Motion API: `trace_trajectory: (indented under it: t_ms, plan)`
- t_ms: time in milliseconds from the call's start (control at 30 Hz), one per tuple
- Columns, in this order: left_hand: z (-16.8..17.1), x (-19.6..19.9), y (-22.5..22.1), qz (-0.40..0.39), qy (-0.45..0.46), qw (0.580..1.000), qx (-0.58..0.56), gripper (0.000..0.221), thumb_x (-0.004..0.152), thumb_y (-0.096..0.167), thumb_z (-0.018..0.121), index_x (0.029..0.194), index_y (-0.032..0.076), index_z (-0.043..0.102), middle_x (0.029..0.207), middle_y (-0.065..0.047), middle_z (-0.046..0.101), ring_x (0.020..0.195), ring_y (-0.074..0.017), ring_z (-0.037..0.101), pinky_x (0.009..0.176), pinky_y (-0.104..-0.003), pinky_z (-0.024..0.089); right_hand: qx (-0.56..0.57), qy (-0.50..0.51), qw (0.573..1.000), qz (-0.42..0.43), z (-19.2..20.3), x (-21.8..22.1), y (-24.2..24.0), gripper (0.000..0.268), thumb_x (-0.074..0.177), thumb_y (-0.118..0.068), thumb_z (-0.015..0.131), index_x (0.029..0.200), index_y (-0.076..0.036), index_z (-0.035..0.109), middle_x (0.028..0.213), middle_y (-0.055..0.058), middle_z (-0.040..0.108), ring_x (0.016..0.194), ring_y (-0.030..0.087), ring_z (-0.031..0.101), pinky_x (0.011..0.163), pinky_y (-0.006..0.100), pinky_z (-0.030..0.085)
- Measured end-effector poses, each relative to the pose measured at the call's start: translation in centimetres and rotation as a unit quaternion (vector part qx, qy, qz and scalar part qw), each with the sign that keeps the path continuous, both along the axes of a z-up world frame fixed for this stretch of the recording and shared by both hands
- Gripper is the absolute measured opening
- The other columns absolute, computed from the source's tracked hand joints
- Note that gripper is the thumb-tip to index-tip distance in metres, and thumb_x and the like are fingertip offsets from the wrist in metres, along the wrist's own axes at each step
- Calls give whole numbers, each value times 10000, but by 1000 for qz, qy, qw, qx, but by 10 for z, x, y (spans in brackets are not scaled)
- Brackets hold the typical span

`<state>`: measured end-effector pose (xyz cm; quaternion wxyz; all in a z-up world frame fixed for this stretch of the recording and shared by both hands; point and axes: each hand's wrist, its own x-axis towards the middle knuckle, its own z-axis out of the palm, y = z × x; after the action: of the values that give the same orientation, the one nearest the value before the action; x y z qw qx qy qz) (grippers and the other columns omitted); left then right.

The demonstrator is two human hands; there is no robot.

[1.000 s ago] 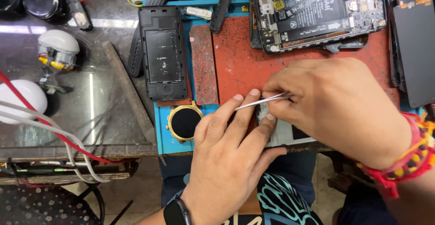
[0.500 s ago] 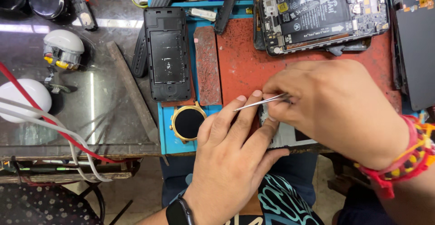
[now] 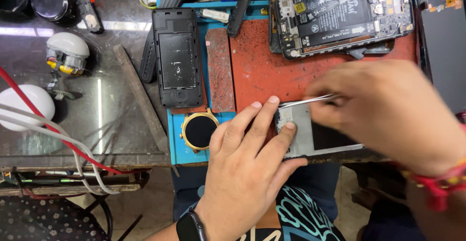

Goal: The person uses a pair of tweezers and a thin metal tool to scrape adhesive and remove small components from the interior of a mobile phone frame.

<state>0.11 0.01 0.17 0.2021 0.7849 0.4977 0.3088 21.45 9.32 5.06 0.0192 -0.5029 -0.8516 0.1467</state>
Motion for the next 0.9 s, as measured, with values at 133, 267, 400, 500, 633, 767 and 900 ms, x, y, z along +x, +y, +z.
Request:
trace_trajectory:
  t_ms: [133,267,400,500,633,767,900]
  plan:
    - [0,1,1,2,3,1000,3,506,895,393,776,1289,90,682,1535,-151,515,1382,-334,467,1089,-481,372,36,19,998,44,0,-1,0,212,777,-251,802,938,-113,802,828,50,764,698,230,709,625,354,554]
    - [-1,0,-1,-2,-2,1000,2,498,907,394,779,1289,90,684,1540,-157,512,1380,-337,468,1086,-477,370,8,-64,994,-85,-8,38,0,193,784,-189,821,954,-98,818,792,59,752,637,171,706,589,325,563]
    - [-1,1,-1,0,-2,1000,3,494,903,397,778,1278,90,685,1537,-159,516,1384,-338,468,1092,-482,368,-51,-54,975,-208,-12,72,-1,150,865,-124,813,1001,-62,795,709,68,737,601,132,717,587,280,592]
    - [0,3,-1,2,2,1000,2,494,897,396,777,1275,91,686,1536,-158,520,1383,-336,469,1094,-483,367,-24,-38,985,-169,-12,65,-1,142,869,-192,818,962,-86,801,769,38,740,649,135,667,578,276,587]
    - [1,5,-2,9,6,1000,0,497,891,400,777,1275,96,689,1532,-152,522,1382,-332,468,1097,-481,360,12,-35,997,-61,-2,37,-2,178,786,-236,832,933,-137,821,750,32,743,647,162,707,600,326,554]
    - [2,5,-2,11,2,1000,-2,494,892,403,779,1275,103,691,1534,-140,525,1389,-327,464,1104,-477,356,53,-52,996,-39,-3,39,-2,181,779,-231,805,915,-111,809,782,45,743,676,186,707,615,339,557]
    - [2,4,-3,9,4,1000,-6,494,887,405,777,1268,102,691,1532,-144,523,1390,-332,459,1101,-481,354,-7,-84,984,-158,-21,88,-11,182,861,-226,750,969,-82,781,772,67,704,662,178,670,614,335,554]
